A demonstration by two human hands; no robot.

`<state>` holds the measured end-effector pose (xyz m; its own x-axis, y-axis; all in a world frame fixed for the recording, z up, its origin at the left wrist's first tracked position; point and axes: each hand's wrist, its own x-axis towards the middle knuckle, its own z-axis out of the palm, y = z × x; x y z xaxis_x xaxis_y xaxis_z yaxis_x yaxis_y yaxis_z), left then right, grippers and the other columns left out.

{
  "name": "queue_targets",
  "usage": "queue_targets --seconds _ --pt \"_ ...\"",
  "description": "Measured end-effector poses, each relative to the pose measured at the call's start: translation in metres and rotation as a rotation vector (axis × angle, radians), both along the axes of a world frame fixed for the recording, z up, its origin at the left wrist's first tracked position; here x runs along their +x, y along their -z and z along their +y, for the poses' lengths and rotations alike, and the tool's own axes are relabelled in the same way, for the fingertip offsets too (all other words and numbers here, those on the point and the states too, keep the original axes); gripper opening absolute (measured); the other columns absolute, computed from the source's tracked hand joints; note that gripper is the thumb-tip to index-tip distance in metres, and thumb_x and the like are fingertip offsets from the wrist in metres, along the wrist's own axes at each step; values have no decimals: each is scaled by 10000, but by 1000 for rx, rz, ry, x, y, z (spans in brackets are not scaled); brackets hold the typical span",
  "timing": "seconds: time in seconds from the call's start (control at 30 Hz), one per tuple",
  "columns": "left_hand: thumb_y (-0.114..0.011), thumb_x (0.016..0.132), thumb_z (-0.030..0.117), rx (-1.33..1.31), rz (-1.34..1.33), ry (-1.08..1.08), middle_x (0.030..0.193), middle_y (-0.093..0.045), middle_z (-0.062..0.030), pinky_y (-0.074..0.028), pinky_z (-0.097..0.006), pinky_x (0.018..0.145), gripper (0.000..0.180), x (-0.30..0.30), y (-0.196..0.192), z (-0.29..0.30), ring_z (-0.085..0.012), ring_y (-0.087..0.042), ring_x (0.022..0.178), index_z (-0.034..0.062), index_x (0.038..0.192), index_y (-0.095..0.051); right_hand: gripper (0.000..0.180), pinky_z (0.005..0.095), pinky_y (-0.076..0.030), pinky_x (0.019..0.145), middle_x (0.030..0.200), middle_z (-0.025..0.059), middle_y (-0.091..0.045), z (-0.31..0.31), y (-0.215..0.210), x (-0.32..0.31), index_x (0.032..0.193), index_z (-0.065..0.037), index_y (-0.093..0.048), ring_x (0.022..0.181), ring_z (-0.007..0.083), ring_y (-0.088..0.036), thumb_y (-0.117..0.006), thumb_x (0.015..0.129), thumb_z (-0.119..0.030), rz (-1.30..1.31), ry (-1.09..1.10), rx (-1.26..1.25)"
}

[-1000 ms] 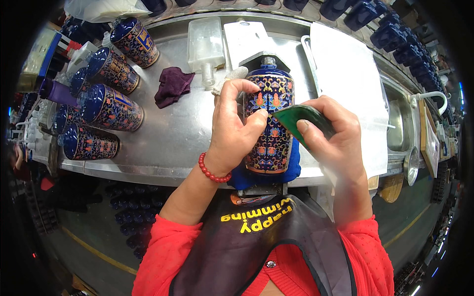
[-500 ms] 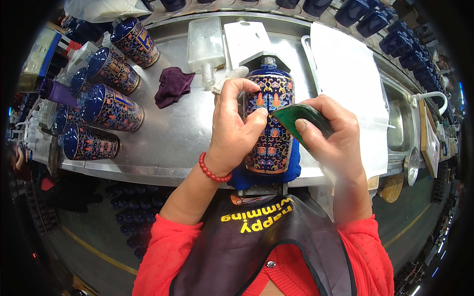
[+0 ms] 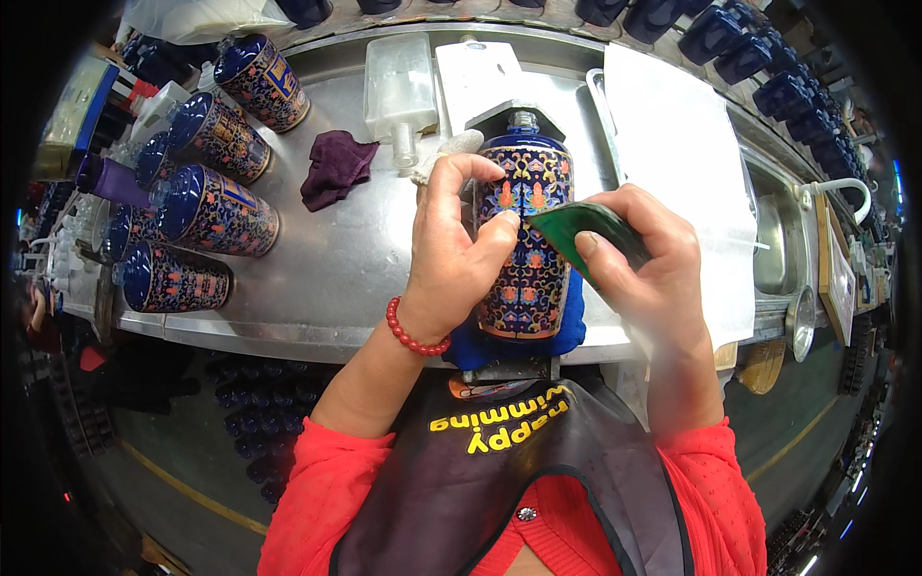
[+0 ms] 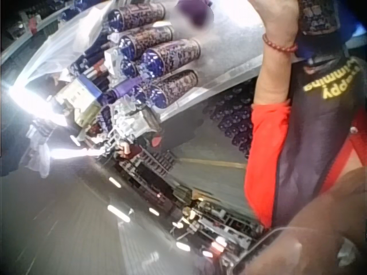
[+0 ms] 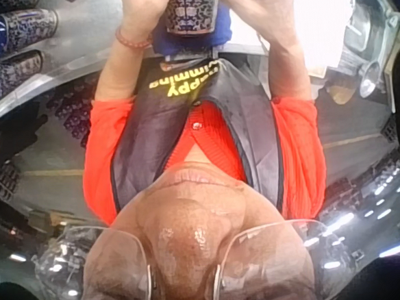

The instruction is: The person holds a decorated ceramic vase and uses a green abrasive pad to rub its surface. They rotate the vase to reach different areas and continue polishing the same piece throughout the clip.

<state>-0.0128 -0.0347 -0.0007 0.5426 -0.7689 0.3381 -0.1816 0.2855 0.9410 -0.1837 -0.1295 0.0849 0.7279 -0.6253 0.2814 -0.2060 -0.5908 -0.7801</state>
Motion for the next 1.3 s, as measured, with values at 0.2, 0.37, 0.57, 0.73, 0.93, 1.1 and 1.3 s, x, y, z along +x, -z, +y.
queue_targets --seconds 0.2,0.37,0.57,0.73,0.93,1.1,1.3 --pt "-657 825 73 19 -17 14 1161 -598 -136 -427 -397 1033 356 2 -2 -1 -268 -555 1121 17 1164 -565 175 258 -469 670 835 57 -663 1 0 0 1008 43 -697 748 108 -602 -679 846 -24 -6 1 34" --pt "-654 824 72 50 -41 22 1170 -601 -140 -418 -405 1042 366 4 -6 -1 -279 -545 1130 17 1173 -557 173 258 -469 673 835 58 -661 1 0 0 1007 44 -694 751 109 -602 -678 849 -25 -7 1 35" --pt "-655 830 77 72 -129 17 1171 -601 -140 -415 -407 1047 366 7 -7 -2 -286 -537 1140 24 1178 -555 175 258 -468 675 834 59 -658 0 -1 0 1008 44 -694 753 110 -603 -679 851 -31 -2 -14 22" --pt "-658 827 77 85 -153 12 1173 -600 -139 -413 -406 1050 373 7 -7 -1 -288 -539 1138 23 1181 -552 176 256 -469 675 838 58 -662 0 -2 0 1010 42 -694 754 106 -603 -683 855 -42 4 -7 45" --pt "-658 827 75 116 -66 43 1178 -597 -138 -412 -406 1052 371 7 -8 -1 -289 -541 1135 23 1178 -548 177 250 -471 675 841 48 -666 0 -2 1 1009 43 -695 757 93 -600 -687 858 -50 12 -7 50" --pt "-660 828 72 108 -71 40 1177 -596 -137 -413 -406 1052 370 7 -7 -1 -289 -540 1137 24 1178 -547 180 250 -470 678 840 45 -667 1 -3 0 1008 43 -694 761 92 -601 -693 857 -55 20 2 65" --pt "-662 832 70 79 -127 31 1181 -593 -138 -409 -409 1057 371 7 -5 -2 -292 -537 1139 30 1183 -547 182 250 -474 678 841 44 -671 0 -5 0 1010 43 -694 759 92 -601 -689 860 -60 35 -20 59"
